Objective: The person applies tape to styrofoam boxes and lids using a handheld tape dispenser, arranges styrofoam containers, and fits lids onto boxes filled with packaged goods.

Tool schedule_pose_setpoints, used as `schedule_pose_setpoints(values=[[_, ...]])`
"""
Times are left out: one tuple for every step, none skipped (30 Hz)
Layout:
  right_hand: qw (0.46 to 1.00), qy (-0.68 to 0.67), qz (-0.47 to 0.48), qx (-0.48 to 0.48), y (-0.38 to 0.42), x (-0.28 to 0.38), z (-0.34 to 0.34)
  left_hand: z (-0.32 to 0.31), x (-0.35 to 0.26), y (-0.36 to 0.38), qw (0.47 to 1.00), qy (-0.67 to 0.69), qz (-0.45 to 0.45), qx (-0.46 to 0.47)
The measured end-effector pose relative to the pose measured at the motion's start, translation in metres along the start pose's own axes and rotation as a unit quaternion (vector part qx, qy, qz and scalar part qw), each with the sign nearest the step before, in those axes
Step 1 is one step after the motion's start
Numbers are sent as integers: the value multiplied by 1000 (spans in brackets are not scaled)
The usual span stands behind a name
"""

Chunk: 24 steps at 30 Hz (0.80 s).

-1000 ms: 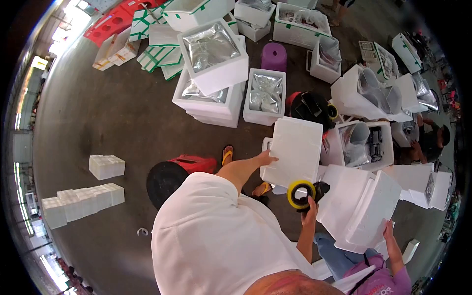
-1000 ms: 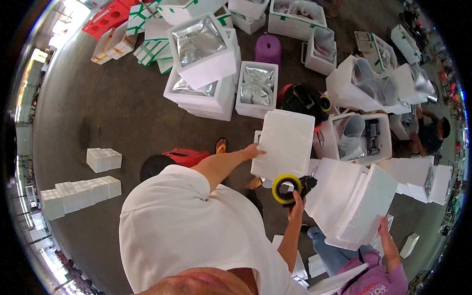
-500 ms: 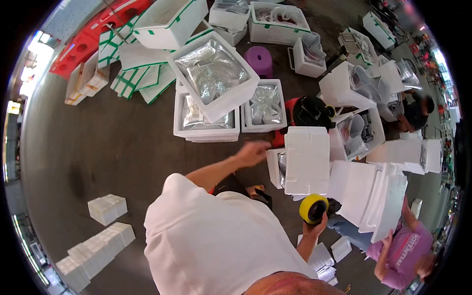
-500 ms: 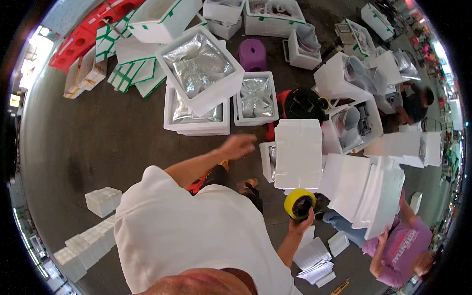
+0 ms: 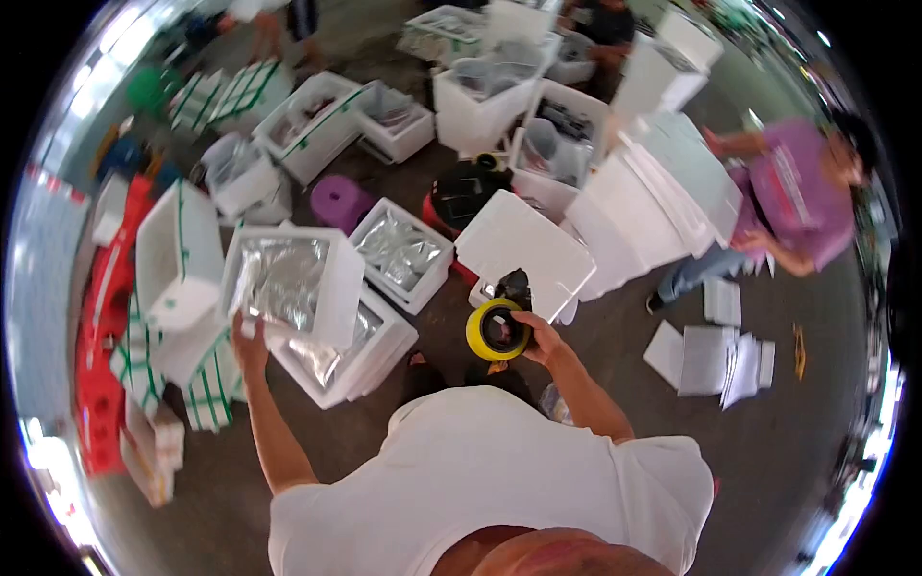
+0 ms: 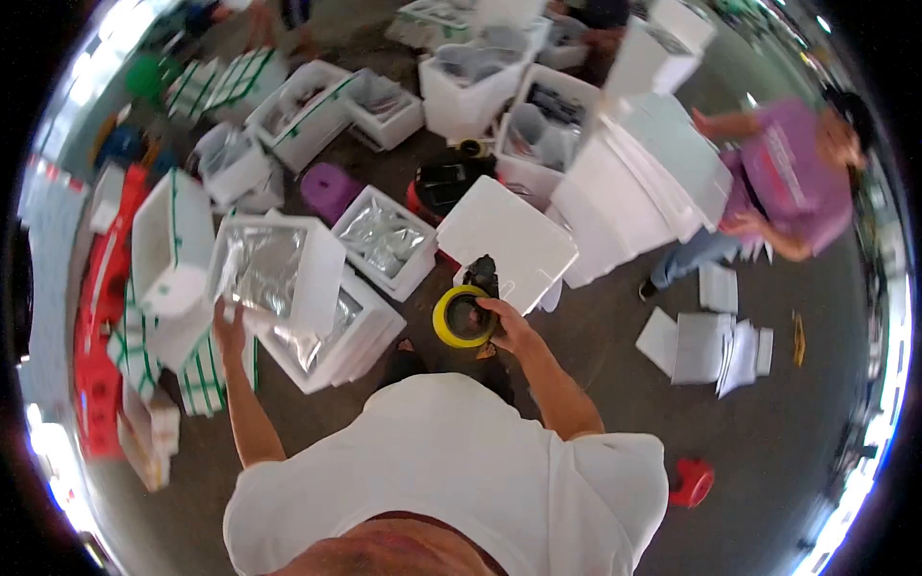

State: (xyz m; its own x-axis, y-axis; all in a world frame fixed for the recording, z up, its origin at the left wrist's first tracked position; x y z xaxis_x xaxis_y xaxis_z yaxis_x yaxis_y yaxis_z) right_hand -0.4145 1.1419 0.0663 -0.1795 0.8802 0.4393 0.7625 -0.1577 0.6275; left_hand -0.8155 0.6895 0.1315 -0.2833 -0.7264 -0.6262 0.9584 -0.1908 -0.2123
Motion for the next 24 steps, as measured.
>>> schedule_pose_setpoints(values=[[1000,9,12,0,-4,-9,-1,7,13,-9,999,-34,13,-9],[999,-7,36,-8,0,-12,-9,15,24,-23,997,-68,24,-20],[999,3,37,-28,8,-17,-24,14,45,-40,996,-85,27,-22],[998,13,35,-48,10,-24,-35,7,65,-60,994,-104,31,-24],[999,-2,33,-21,4,-37,-36,5,80,-74,993,-109,34,-15],[998,-8,55,-27,1,-45,-49,-6,90,-94,994,-105,39,-14],[995,-26,60,-75,1,-53,-62,-14,98,-109,989,-142,35,-12],[990,-41,53,-128,8,-66,-69,-23,108,-119,990,-134,35,-2],[989,-59,30,-129,-1,-84,-58,-28,107,-120,987,-161,21,-6],[988,-57,25,-142,5,-93,-67,-30,107,-116,981,-191,7,-10],[981,-49,15,-185,7,-101,-75,-33,113,-117,979,-200,11,-22],[973,-41,10,-225,3,-103,-85,-34,111,-118,980,-196,8,-19],[974,-53,45,-214,-22,-124,-47,-31,103,-117,980,-197,23,-23],[974,-57,47,-215,-22,-119,-56,-27,96,-114,978,-204,36,-25],[965,-76,63,-243,-15,-117,-67,-25,94,-114,980,-196,30,-25],[955,-100,77,-269,-7,-117,-83,-26,100,-115,979,-203,18,-20],[948,-115,88,-284,-3,-114,-91,-32,110,-116,981,-193,11,-20],[945,-133,93,-283,-8,-118,-79,-33,115,-119,983,-182,2,-23],[947,-146,92,-270,-14,-124,-61,-31,111,-120,983,-184,15,-15],[948,-160,95,-257,-19,-130,-48,-30,104,-118,982,-185,26,-6],[944,-158,105,-269,-16,-128,-44,-31,96,-116,975,-219,23,-9],[939,-176,122,-269,-13,-120,-45,-39,82,-121,977,-212,-1,-8],[930,-191,147,-279,-13,-113,-45,-46,63,-127,977,-183,-92,-56],[920,-204,161,-293,-10,-111,-44,-49,46,-121,967,-156,-175,-96]])
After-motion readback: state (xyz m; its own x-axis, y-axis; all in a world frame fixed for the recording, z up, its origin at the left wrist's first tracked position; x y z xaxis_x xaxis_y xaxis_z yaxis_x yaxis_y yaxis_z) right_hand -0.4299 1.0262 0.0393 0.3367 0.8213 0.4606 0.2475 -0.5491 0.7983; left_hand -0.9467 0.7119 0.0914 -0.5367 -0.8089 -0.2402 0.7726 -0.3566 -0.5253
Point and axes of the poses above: each hand's wrist, its own y-axis away from the middle knuckle, its own z-axis out of the back of the hand, x = y × z, the point moved 3 cm from there along -y, towards the middle knuckle, and after that the axes turned 4 degrees about y, right-handed, at the moved point
